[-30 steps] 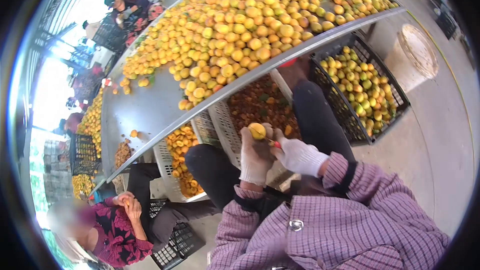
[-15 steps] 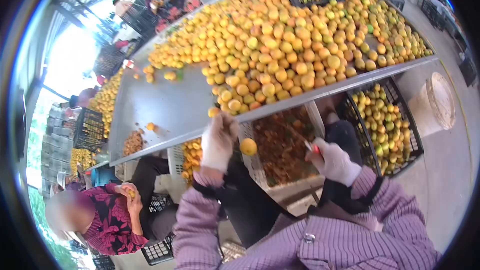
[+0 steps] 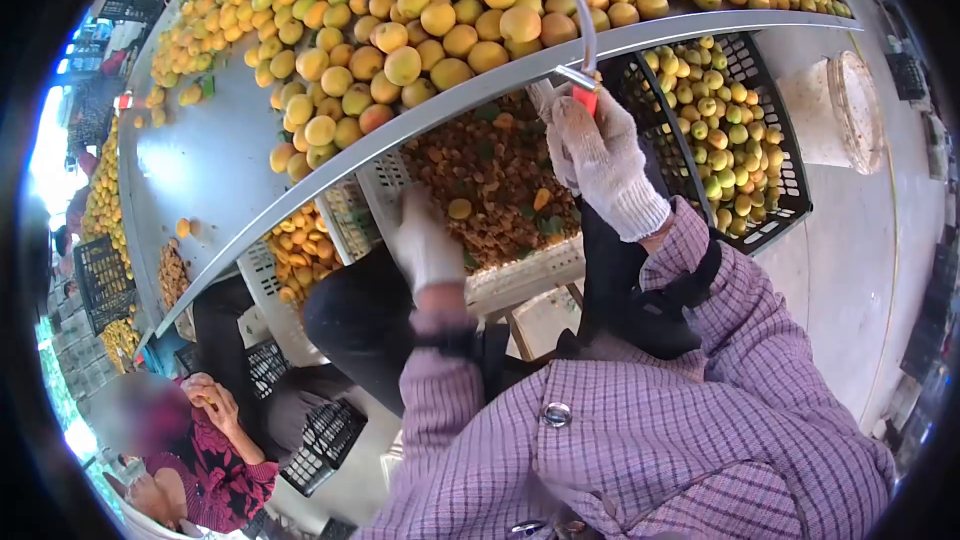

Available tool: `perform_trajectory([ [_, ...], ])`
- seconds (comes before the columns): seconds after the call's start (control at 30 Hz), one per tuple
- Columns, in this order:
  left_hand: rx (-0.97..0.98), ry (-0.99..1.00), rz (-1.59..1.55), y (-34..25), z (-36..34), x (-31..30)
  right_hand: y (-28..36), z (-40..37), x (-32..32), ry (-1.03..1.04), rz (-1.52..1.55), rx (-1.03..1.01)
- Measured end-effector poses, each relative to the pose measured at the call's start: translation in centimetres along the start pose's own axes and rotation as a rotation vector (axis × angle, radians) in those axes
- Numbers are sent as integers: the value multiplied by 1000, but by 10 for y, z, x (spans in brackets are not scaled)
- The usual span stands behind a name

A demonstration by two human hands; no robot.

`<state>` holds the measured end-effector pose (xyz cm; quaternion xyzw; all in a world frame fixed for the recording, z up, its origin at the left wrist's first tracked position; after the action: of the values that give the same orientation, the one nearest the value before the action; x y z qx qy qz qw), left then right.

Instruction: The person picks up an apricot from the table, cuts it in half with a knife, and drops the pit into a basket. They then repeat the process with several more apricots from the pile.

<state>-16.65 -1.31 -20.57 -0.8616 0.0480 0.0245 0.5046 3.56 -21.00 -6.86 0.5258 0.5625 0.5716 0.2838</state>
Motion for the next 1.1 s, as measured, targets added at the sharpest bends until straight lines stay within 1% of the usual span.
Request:
perform_trajectory([
  [0.07,121,-41,197,83,52,8,8,1,-2,42,28,-23],
  [0.1,512,111,1003,116,70,23,10,2,-5,75,54,-55],
  [0.13,893,273,1814,180,92,31,12,2,-9,5,30,-23],
  [0.17,895,259,1830,276,138,9,11,1,-14,-37,49,-15],
  [0.2,540,346,1759,360,205,-7,8,1,-15,-66,78,-3],
  [0.23,452,230,1731,324,200,-18,9,0,-16,-60,56,-27],
  [0.27,365,118,1690,277,177,-22,11,1,-20,-52,28,-53],
  [0.33,706,-141,1221,226,151,-16,11,2,-22,-12,41,-18],
  [0.37,704,-172,1226,224,153,-21,8,4,-24,-37,18,-13],
  [0.43,587,56,1321,240,164,-4,6,5,-13,-6,38,-9],
  [0.47,592,41,1309,206,127,9,6,5,-10,2,46,-5],
  [0.53,168,15,1196,127,71,12,5,5,-10,26,25,4],
  [0.6,213,14,805,81,26,26,-1,9,-13,32,9,14],
  [0.63,116,-12,747,75,12,29,-2,9,-11,29,40,29],
  [0.67,22,-30,685,66,-1,32,2,7,-10,38,60,-1],
  [0.7,55,-26,666,42,-18,35,3,5,-10,48,9,-10],
  [0.73,118,81,529,18,-41,44,3,4,-12,55,-45,-17],
  [0.77,176,192,397,-4,-61,51,3,3,-13,73,-28,-39],
  [0.8,199,204,387,-17,-70,48,10,-1,-15,74,-85,-71],
  [0.87,371,366,146,-64,-87,47,24,-11,-23,50,-133,-98],
  [0.9,565,334,210,-109,-101,36,27,-17,-29,41,-130,-113],
  [0.93,758,295,269,-153,-110,22,36,-23,-33,50,-202,-242],
  [0.97,787,257,245,-175,-97,9,45,-31,-36,59,-277,-369],
  [1.0,811,218,221,-195,-80,-4,46,-38,-40,86,-256,-364],
  [1.07,985,96,319,-242,-33,-29,41,-44,-47,84,-227,-383],
  [1.1,1025,-17,519,-260,-2,-40,37,-45,-51,84,-231,-385],
])
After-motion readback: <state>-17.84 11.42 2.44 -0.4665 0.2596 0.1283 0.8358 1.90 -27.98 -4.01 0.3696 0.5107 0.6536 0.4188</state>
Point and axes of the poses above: each hand's wrist, its own z-axis towards the middle knuckle, its own x-axis out of the palm, y = z × x, the point moved 9 cm from there along z, towards the middle knuckle, and after that the axes turned 11 degrees about -y, right-handed, at the moved point
